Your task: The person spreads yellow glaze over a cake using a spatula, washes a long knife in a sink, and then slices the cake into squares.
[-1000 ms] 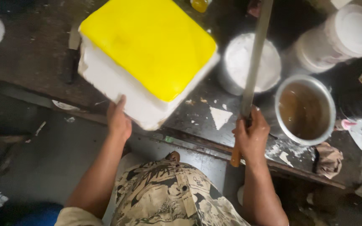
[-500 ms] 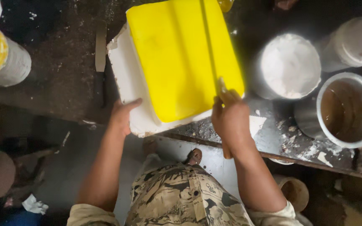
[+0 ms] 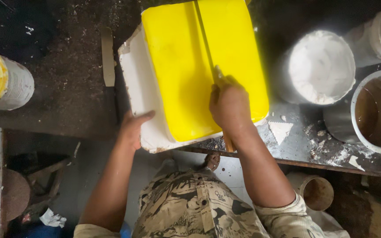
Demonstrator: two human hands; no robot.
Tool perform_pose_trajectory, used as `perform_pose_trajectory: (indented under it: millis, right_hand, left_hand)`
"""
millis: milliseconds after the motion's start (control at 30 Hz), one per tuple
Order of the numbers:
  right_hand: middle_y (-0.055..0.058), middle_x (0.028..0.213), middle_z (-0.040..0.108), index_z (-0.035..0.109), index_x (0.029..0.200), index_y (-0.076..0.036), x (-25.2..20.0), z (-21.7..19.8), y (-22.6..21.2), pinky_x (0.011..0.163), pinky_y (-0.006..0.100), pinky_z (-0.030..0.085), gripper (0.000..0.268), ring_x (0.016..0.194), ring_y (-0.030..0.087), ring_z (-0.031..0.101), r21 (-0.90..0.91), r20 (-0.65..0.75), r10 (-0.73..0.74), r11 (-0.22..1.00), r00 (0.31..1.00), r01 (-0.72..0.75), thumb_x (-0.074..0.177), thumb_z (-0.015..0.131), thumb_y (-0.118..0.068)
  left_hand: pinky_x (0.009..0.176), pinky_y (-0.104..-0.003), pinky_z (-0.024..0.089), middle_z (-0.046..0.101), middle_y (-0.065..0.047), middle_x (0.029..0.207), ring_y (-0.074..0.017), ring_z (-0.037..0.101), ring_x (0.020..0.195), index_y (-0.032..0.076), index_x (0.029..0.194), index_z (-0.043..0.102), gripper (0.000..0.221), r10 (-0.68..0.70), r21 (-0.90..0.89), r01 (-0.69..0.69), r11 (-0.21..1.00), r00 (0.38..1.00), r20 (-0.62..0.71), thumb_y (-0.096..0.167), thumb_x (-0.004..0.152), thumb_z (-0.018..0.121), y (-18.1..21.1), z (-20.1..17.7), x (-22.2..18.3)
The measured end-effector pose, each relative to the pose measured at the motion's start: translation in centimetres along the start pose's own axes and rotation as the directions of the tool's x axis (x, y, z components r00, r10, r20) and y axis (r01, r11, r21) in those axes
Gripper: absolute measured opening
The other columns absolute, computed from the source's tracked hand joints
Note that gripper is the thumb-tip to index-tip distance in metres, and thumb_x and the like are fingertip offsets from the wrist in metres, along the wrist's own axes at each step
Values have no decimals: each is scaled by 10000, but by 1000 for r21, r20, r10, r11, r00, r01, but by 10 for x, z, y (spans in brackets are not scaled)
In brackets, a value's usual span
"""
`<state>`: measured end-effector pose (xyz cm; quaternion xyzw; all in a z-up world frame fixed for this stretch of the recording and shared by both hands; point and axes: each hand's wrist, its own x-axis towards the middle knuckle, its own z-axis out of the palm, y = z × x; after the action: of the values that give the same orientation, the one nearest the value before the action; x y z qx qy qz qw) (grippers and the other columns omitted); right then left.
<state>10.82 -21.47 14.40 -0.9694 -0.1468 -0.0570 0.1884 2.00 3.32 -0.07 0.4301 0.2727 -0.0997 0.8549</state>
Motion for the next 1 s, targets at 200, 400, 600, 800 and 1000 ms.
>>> perform_pose_trajectory:
  millis: [200, 400, 600, 800, 1000]
  right_hand:
    - [257, 950, 686, 681, 1275, 11, 5, -1, -3, 744, 518, 551, 372, 799, 455, 663, 31, 14, 26, 999, 1000, -26, 930, 618, -112]
    - [251, 968, 686, 664, 1300, 5, 6, -6, -10, 757, 518, 551, 383, 819, 452, 667, 19, 28, 40, 999, 999, -40, 938, 615, -111]
    - [259, 966, 684, 653, 1339, 1, 7, -8, -11, 752, 520, 549, 428, 808, 455, 665, 41, 10, 32, 999, 999, -32, 928, 603, -108]
    - [264, 981, 693, 696, 1227, -5, 10, -1, -4, 769, 526, 553, 327, 812, 456, 675, 5, 39, 31, 1000, 999, -31, 941, 604, -133]
    - [278, 887, 690, 696, 1093, 26, 9, -1, -5, 734, 551, 544, 246, 783, 489, 658, 24, 64, 79, 996, 995, -81, 959, 600, -158]
  left_hand:
    - [894, -428, 588, 710, -190, 1174, -296, 721, 1018, -69, 1311, 586, 548, -2, -5, 2, 1000, 1000, -4, 52, 806, 760, -3, 0, -2]
    - [871, -433, 599, 710, -204, 1157, -301, 729, 985, -83, 1301, 589, 530, -14, -4, 14, 1000, 1000, -12, 48, 814, 753, -4, 0, -3]
    - [863, -432, 597, 709, -201, 1154, -298, 727, 978, -98, 1301, 585, 523, -6, -42, 7, 999, 1000, 21, 46, 825, 745, -2, 1, -6]
    - [871, -423, 596, 710, -204, 1148, -295, 730, 989, -96, 1294, 583, 513, -7, -17, 7, 1000, 1000, 4, 45, 827, 742, 1, 3, -9]
    - [876, -415, 588, 704, -191, 1169, -288, 716, 1006, -88, 1309, 585, 514, 22, -25, -21, 999, 1000, 23, 47, 838, 740, 0, 5, -9]
